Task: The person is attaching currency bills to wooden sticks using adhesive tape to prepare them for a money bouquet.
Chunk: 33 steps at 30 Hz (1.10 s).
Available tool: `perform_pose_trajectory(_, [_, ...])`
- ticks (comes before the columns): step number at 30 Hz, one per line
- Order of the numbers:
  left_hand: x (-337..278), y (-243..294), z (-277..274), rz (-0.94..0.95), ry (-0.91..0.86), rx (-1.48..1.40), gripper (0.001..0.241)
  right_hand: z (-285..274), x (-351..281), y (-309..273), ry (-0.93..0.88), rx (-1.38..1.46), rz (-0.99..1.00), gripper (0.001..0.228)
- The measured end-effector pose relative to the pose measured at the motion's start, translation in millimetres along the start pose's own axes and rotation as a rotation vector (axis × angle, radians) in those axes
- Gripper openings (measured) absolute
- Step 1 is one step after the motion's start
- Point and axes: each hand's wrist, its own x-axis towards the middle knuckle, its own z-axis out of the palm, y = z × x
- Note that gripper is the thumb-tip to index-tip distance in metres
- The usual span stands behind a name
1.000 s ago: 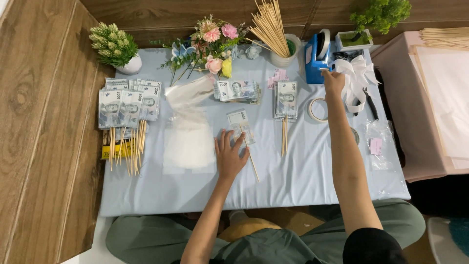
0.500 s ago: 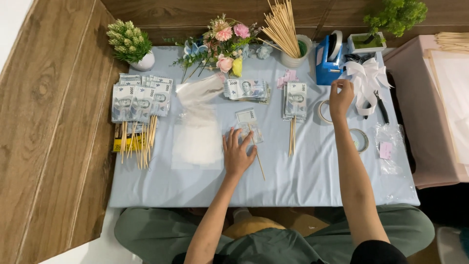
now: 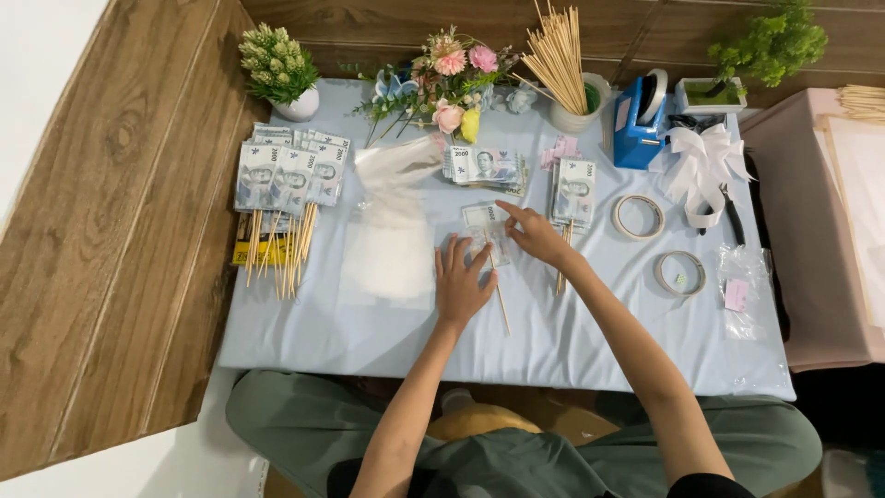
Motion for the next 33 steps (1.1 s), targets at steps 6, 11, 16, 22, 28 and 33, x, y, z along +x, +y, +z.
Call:
perform_pose_trajectory(6, [-2.0,-3.2,5.2,-0.001,0.0,-0.014,0.044,45.0,22.0,20.3,0.062,-0.353,-0.11,0.078])
perform_pose_trajectory(11, [-1.6,-3.6,6.3,0.0,0.014,-0.009,0.044,59.8,27.4,33.4,0.066,-0.492,-0.097,0.081])
perform_pose_trajectory(16, [-2.6,-5.3,10.1,0.019,0.038,0.007,0.044,66.2,28.3,31.0,0.034,-0.594,-0.056,0.08])
perform_pose_trajectory(22, [-1.1,-3.8,10.0,0.007,0.021,0.01,0.041,75.0,39.1,34.4,0.004,-0.637,0.026,0.093])
perform_pose_trajectory(28, [0.3,-2.2,5.3,0.005,0.017,0.019,0.04,79.3,48.7,27.8,-0.023,-0.711,0.077,0.098])
perform_pose_trajectory(33, [-0.7,-1.3,5.5,-0.025,-0.039,0.003,0.047,58.2,57.0,-9.7,-0.225,-0.874,0.227,0.105])
